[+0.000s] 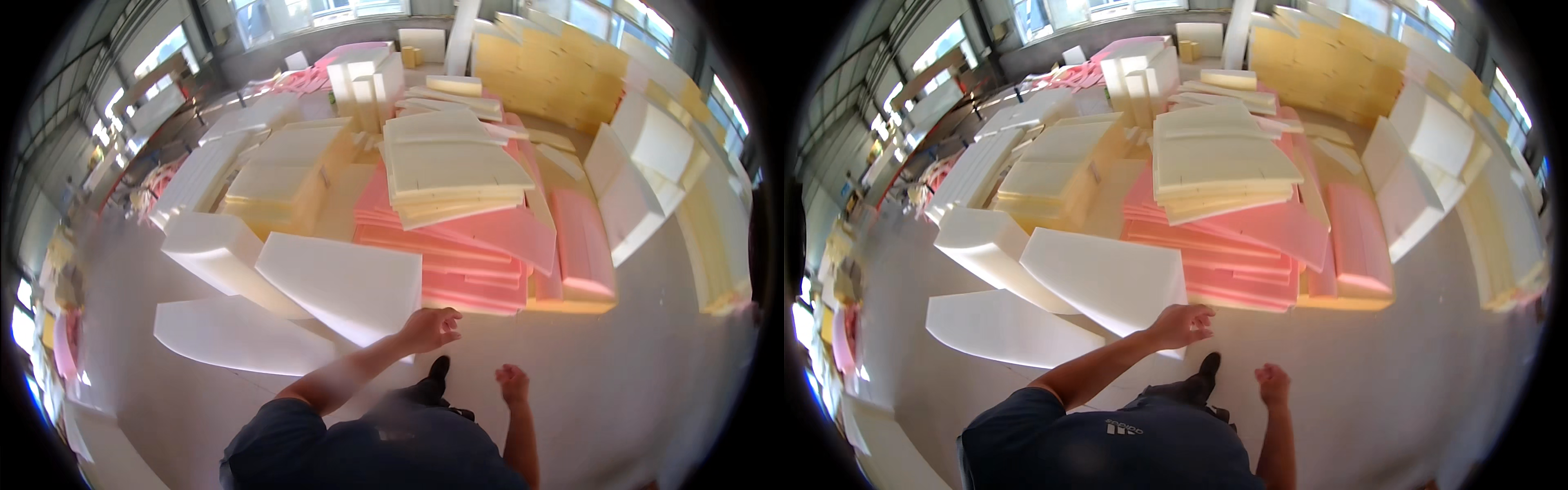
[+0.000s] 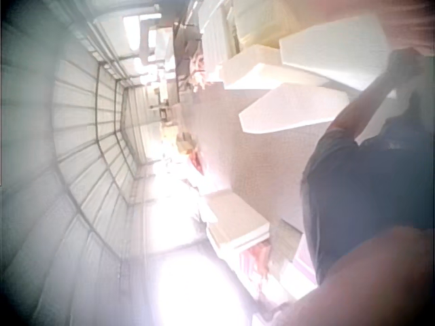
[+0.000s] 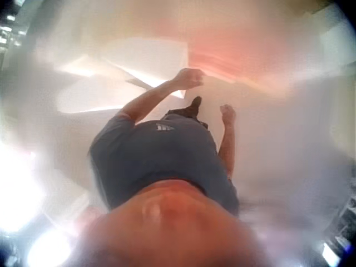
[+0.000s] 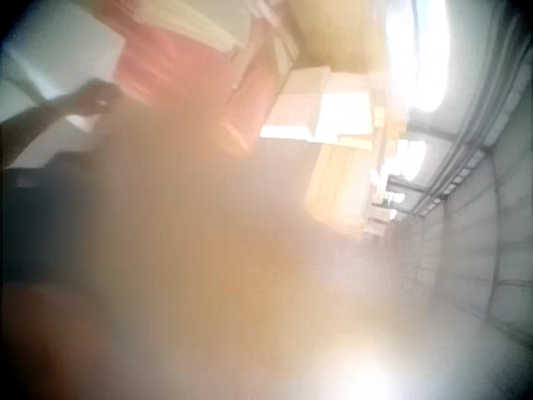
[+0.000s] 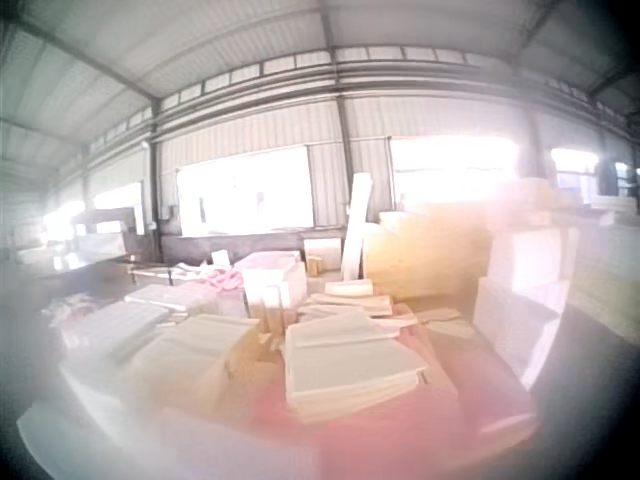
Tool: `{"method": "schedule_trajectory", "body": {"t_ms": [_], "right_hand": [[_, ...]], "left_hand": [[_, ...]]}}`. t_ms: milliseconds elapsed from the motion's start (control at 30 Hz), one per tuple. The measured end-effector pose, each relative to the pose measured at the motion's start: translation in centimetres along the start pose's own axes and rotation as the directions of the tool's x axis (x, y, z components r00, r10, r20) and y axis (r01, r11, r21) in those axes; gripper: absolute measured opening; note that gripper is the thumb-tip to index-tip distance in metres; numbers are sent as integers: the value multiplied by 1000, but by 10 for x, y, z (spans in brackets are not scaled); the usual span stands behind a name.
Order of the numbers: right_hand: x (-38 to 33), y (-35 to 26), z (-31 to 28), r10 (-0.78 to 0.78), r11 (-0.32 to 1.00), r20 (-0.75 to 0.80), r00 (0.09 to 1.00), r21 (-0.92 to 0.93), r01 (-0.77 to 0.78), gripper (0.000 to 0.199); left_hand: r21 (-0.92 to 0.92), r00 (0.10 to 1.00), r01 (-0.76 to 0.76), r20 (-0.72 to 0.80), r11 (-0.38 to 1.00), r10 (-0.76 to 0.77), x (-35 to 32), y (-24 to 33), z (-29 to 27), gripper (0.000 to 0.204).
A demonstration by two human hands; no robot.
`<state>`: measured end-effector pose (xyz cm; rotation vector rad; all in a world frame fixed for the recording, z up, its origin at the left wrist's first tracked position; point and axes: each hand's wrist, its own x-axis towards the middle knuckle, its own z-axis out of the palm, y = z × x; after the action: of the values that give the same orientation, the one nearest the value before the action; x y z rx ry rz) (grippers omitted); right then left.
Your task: The person picks up white and pink foam sheets from stacks, places them on a table, and aligns them. They then use a spray gun to apply a substance to the edges of the stacked sheets before moving them aside.
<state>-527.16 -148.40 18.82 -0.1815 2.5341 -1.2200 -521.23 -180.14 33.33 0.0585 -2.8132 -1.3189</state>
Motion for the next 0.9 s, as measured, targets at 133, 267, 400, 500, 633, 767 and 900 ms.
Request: {"method": "schedule_trajectory", "body": {"t_ms": [133, 267, 400, 500, 633, 767, 900], "right_hand": [[58, -15, 0, -99, 995, 174, 980, -5, 101, 38], [129, -32, -6, -98, 971, 289, 952, -183, 155, 39], [201, -62, -1, -146, 970, 408, 901, -122, 213, 40], [258, -95, 21, -257, 921, 495, 830, -135, 365, 41], [315, -132, 68, -287, 933, 600, 747, -3, 361, 43], [347, -175, 126, -355, 902, 703, 617, 83, 424, 44], [361, -215, 156, -312, 888, 778, 546, 35, 458, 42]], "left_hand": [[-105, 1000, 0, -27, 994, -3, 63, 1, 16, 42], [-70, 997, -27, -69, 997, 22, 94, 5, -2, 43], [-91, 970, 132, -192, 987, -147, 108, -12, -22, 42], [-101, 916, 257, -291, 961, -276, 105, -24, -43, 42], [-146, 814, 407, -389, 902, -431, 95, -40, -53, 45], [-173, 665, 491, -558, 854, -496, 86, -59, -72, 45], [-170, 540, 569, -661, 804, -522, 68, -73, -69, 43]]}}
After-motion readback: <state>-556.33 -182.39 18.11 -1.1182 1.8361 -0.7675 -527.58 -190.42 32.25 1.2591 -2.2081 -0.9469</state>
